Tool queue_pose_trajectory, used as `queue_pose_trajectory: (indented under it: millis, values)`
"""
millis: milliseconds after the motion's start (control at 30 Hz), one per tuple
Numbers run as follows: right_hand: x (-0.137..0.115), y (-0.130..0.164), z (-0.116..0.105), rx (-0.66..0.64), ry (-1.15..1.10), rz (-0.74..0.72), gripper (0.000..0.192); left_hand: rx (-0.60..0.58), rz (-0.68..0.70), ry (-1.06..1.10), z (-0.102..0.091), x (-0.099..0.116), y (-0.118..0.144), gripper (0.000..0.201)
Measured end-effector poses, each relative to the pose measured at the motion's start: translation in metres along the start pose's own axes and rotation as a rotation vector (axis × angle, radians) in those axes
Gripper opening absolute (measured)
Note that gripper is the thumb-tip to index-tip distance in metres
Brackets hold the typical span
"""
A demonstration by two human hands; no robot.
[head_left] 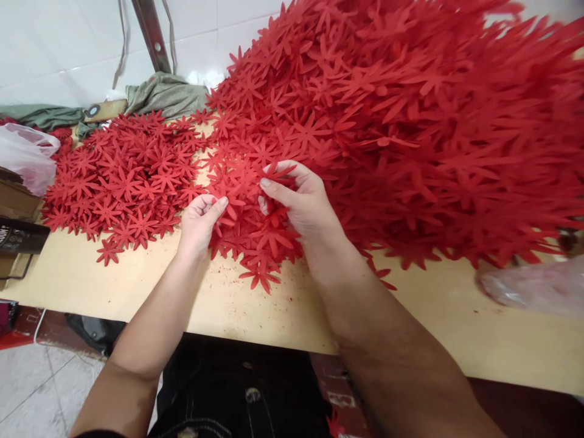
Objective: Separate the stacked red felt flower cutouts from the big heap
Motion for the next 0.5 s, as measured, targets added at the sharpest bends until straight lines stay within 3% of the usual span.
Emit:
queue_pose_trajectory:
  millis: [300, 367, 500]
  values:
    - [-0.007, 0.01, 0.028, -0.185, 0.12, 0.003, 0.044, -0.084, 0.003, -0.04, 0.014, 0.003, 0.005, 0.039]
    - [-0.007, 0.012, 0.034, -0.206, 0.149, -0.007, 0.04, -0.109, 0.025, -0.054, 0.017, 0.004, 0.005, 0.041]
    - [-0.002, 0.007, 0.026, -0.13, 0.118, 0.001, 0.031, -0.099, 0.099, -0.13, 0.013, 0.007, 0.003, 0.038]
Point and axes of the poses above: each hand's wrist, its own y-axis away from the middle knuckle, its own z-axis out of the palm, x = y × z, the point moved 9 cm from there along -y, towards the middle knuckle, and after that the axes turned 14 degrees about y, right-handed, at the moved point
